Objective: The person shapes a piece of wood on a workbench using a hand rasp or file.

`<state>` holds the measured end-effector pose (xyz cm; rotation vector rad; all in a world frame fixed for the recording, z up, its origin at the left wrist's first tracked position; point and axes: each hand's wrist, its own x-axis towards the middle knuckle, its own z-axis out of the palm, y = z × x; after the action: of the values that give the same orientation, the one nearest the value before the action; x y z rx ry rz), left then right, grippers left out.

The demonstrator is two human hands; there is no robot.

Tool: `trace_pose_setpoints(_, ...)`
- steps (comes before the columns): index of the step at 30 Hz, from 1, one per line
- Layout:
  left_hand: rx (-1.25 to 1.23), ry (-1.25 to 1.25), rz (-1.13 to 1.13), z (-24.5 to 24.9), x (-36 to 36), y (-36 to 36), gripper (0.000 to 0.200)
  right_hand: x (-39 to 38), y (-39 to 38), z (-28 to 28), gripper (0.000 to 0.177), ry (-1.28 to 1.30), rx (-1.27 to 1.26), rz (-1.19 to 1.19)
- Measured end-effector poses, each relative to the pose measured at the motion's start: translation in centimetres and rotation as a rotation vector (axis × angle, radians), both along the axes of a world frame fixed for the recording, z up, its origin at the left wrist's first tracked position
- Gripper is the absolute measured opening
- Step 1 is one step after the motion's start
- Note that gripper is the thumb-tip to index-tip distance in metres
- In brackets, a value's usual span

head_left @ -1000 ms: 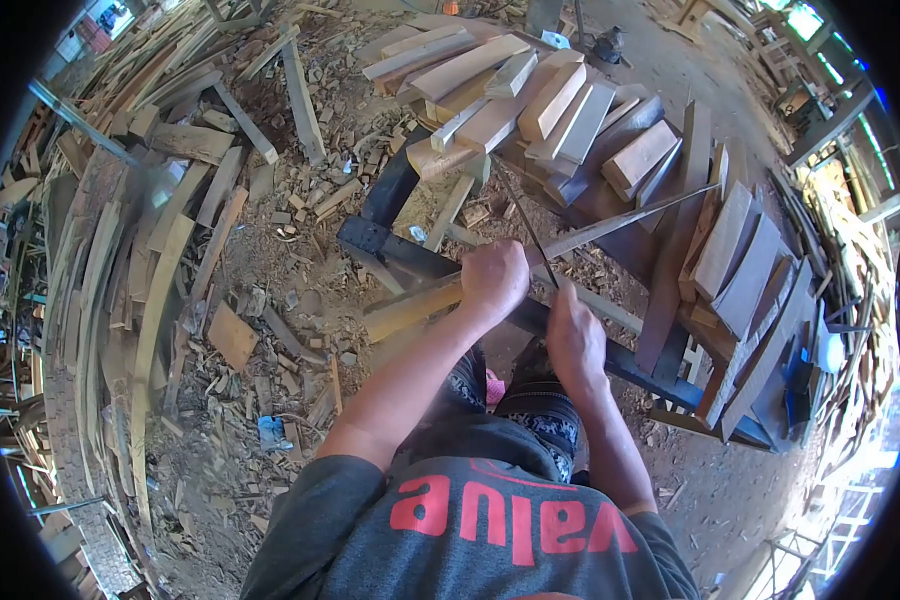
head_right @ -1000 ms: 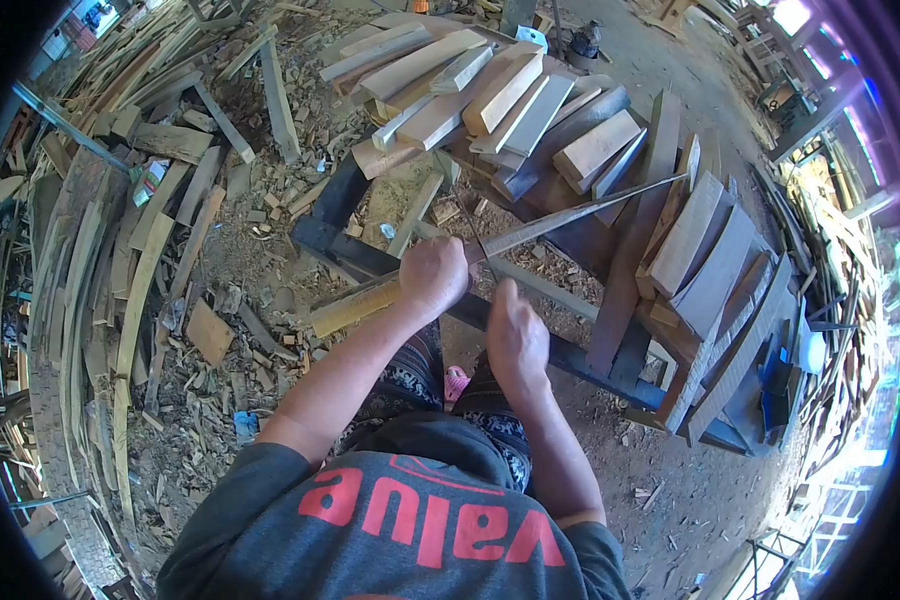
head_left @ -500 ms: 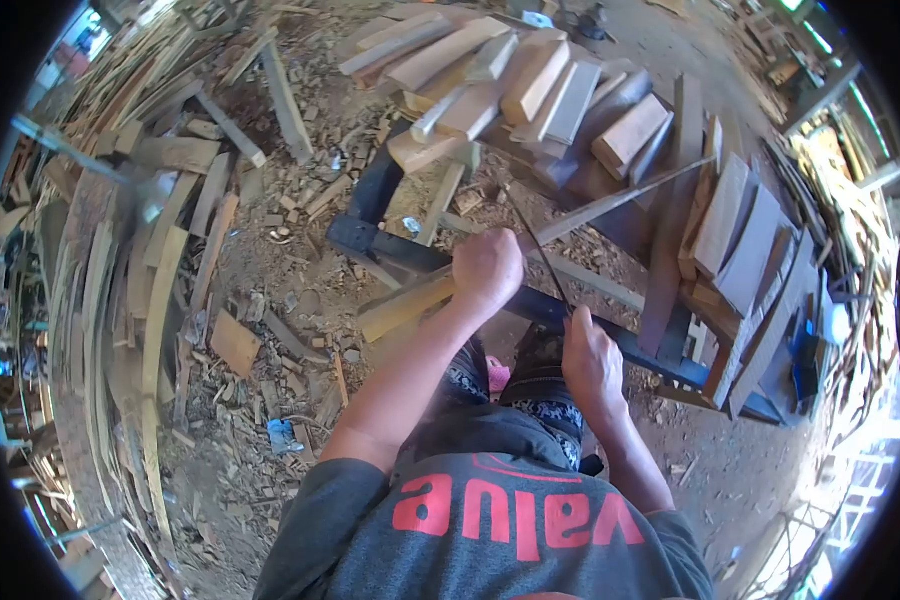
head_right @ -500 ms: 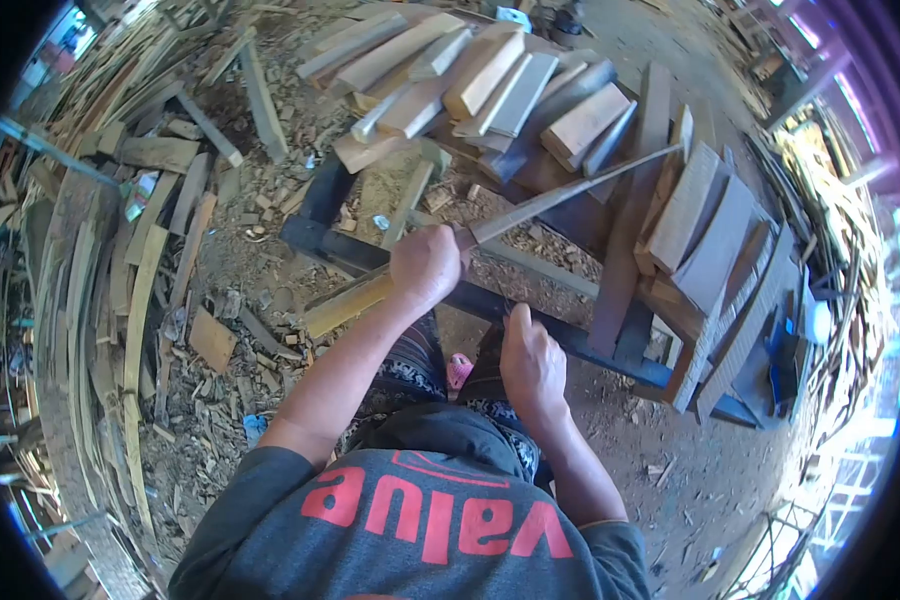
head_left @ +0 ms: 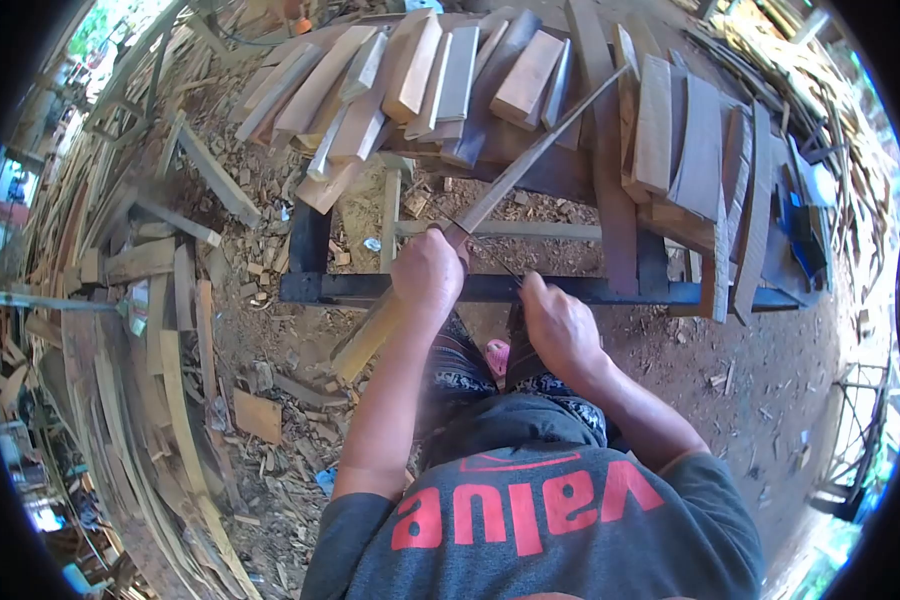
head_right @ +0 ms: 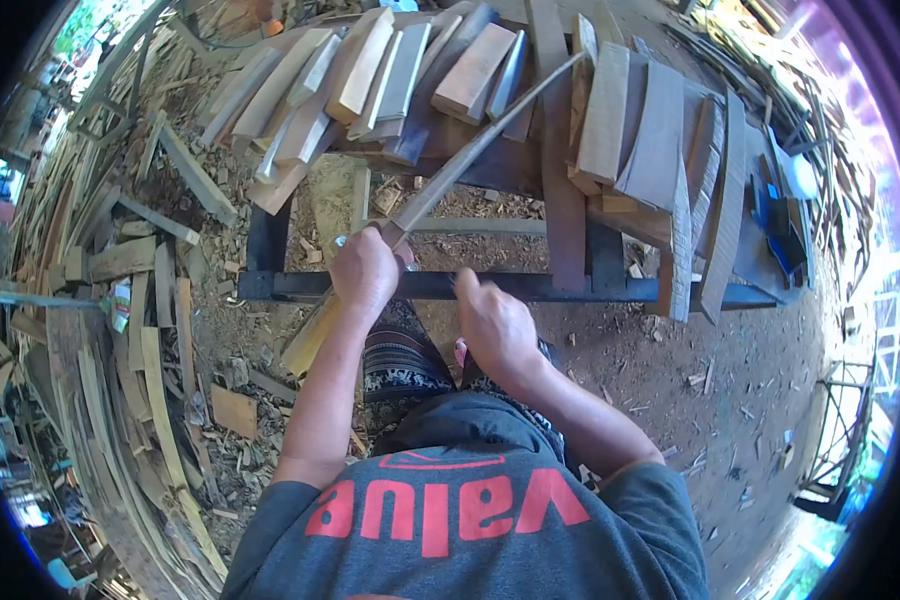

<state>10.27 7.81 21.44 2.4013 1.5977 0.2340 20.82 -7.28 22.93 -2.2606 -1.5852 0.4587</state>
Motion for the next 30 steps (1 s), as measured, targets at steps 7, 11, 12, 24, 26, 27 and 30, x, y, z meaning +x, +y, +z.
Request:
trace_pose_setpoints(7, -0.004, 0.051, -0.014, 0.5, 0.1, -0.2, 0.026, -0.3, 3.5, -0.3, 0.013, 0.022, 0.113, 0.036)
trace_pose_setpoints(11, 0.001, 0.047, -0.031, 0.7, 0.3, 0.0, 0.026, 0.2, -0.4, 0.4, 0.014, -0.031, 0.032, 0.013)
trace_pose_setpoints(12, -0.022, 0.051, -0.017, 1.1, 0.4, -0.1, 0.027, 0.1, 0.2, 0.3, 0.012, 0.017, 0.054, 0.002)
trace_pose_setpoints(24, -0.069, 0.092, 0.031, 0.8, 0.8, -0.1, 0.032, 0.0, -0.4, 0.8, 0.011, 0.029, 0.070, -0.030)
trace_pose_setpoints(26, -0.104, 0.100, 0.057, 0.7, 0.7, -0.1, 0.035, -0.3, 2.3, -0.2, 0.009, 0.107, 0.081, -0.024)
trace_pose_setpoints(27, -0.098, 0.103, 0.061, 0.5, 0.7, 0.1, 0.035, -0.4, 3.4, -0.7, 0.009, 0.111, 0.087, -0.021)
trace_pose_setpoints(30, -0.127, 0.129, 0.047, 0.6, 0.3, 0.3, 0.034, -0.5, 4.1, -0.3, 0.009, 0.093, 0.135, -0.004)
